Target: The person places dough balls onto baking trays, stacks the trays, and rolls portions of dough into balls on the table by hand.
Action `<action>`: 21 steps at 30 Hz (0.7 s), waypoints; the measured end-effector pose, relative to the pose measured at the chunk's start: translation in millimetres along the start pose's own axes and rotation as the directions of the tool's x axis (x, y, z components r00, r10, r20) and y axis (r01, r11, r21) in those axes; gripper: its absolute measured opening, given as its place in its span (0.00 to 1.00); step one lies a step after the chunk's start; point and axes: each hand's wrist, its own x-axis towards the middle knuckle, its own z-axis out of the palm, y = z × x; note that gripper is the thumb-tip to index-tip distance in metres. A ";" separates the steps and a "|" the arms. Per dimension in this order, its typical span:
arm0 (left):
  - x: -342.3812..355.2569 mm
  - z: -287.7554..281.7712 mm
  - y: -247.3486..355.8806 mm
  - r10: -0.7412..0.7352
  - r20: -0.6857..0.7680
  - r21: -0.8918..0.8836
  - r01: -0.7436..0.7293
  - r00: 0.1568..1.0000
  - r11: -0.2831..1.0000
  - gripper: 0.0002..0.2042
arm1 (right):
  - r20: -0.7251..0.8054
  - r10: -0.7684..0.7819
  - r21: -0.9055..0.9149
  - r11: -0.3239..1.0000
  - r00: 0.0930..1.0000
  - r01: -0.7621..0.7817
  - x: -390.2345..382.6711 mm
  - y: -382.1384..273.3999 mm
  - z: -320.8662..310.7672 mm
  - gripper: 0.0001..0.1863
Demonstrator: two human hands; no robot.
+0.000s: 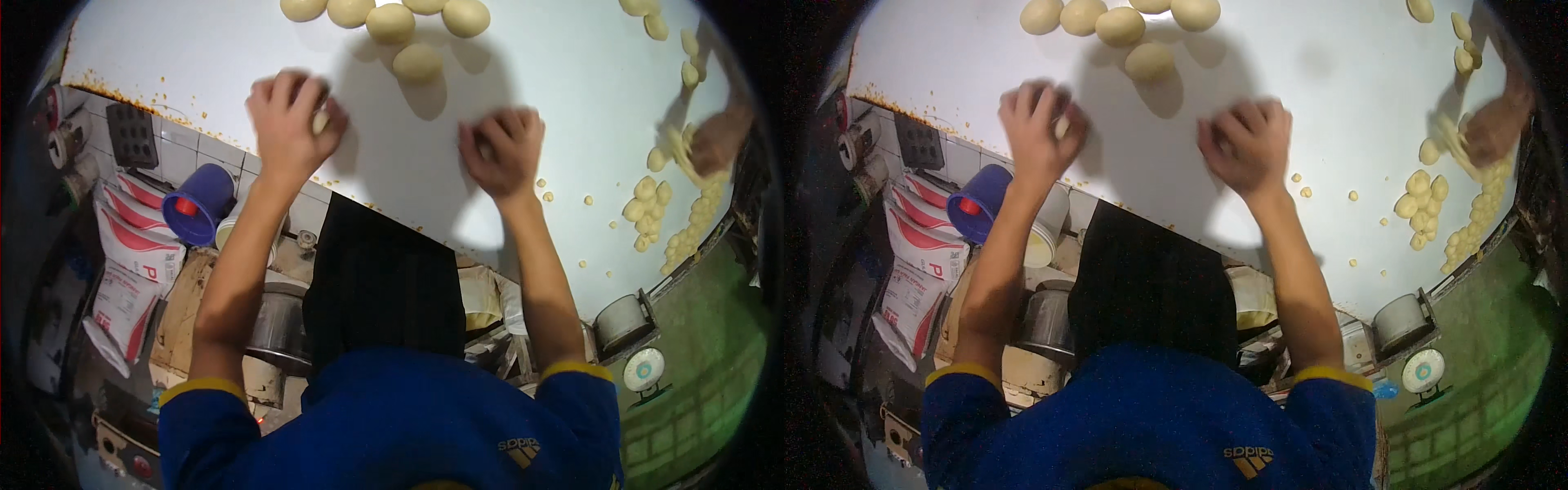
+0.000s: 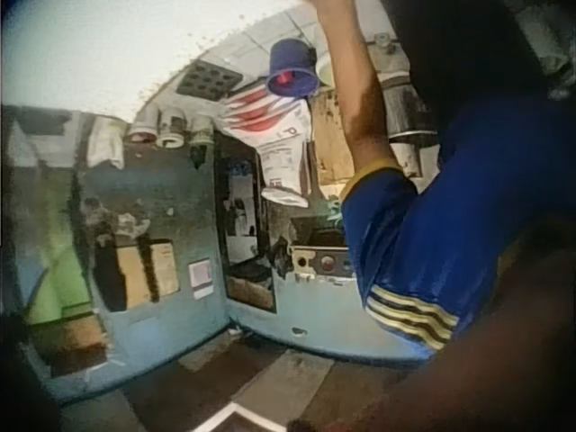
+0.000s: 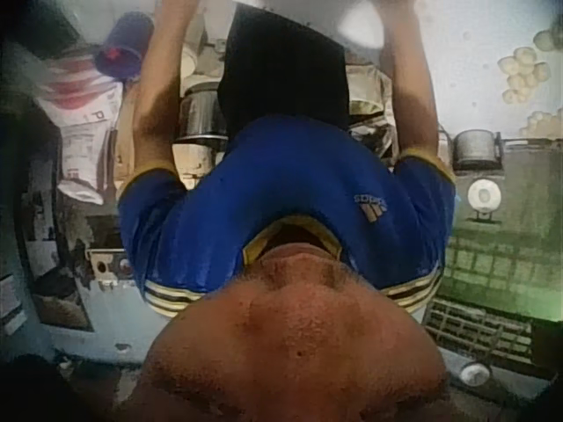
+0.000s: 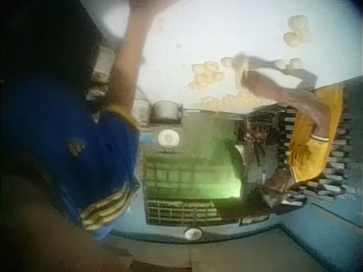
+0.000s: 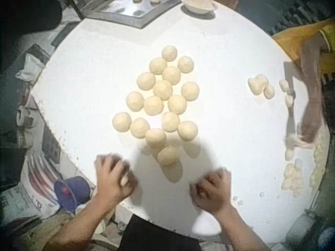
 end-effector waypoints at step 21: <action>-19.2 -4.7 -6.8 0.007 0.006 0.040 -0.008 1.000 0.999 0.14 | 0.025 -0.007 -0.046 0.999 1.000 0.008 -22.5 2.9 4.0 0.11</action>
